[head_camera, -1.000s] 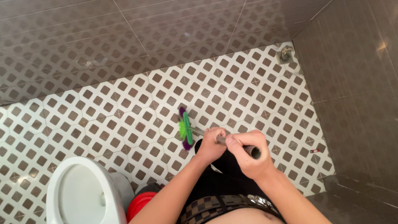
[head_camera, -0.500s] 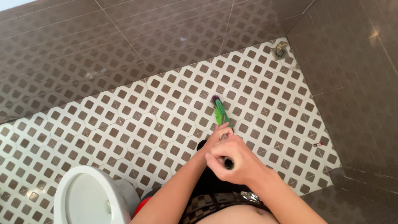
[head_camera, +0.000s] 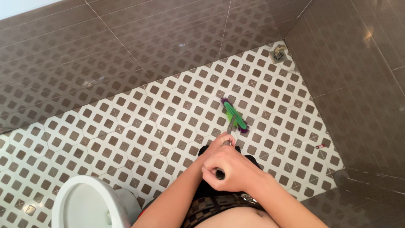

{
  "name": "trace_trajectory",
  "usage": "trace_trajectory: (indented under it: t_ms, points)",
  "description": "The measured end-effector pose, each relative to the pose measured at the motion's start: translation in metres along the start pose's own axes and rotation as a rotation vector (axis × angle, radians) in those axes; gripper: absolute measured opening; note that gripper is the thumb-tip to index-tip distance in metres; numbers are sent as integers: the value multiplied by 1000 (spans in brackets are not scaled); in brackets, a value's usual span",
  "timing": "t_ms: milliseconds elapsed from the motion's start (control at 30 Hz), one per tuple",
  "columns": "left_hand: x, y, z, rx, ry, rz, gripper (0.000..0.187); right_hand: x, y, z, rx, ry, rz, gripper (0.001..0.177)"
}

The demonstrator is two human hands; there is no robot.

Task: The person connects and tightens the sections of a broom handle by hand while holding the brush head.

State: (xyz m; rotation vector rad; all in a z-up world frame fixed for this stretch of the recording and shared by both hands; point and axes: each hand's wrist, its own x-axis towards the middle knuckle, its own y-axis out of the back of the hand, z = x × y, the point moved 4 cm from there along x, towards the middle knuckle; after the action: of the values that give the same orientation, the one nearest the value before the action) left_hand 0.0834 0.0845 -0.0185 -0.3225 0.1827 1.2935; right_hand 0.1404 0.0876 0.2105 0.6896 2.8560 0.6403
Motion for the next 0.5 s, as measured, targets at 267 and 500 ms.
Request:
trace_trajectory:
  t_ms: [267, 500]
  points:
    - [-22, 0, 19, -82, 24, 10, 13, 12, -14, 0, -83, -45, -52, 34]
    - [-15, -2, 24, -85, 55, -48, 21, 10, 9, -21, -15, -49, -20, 38]
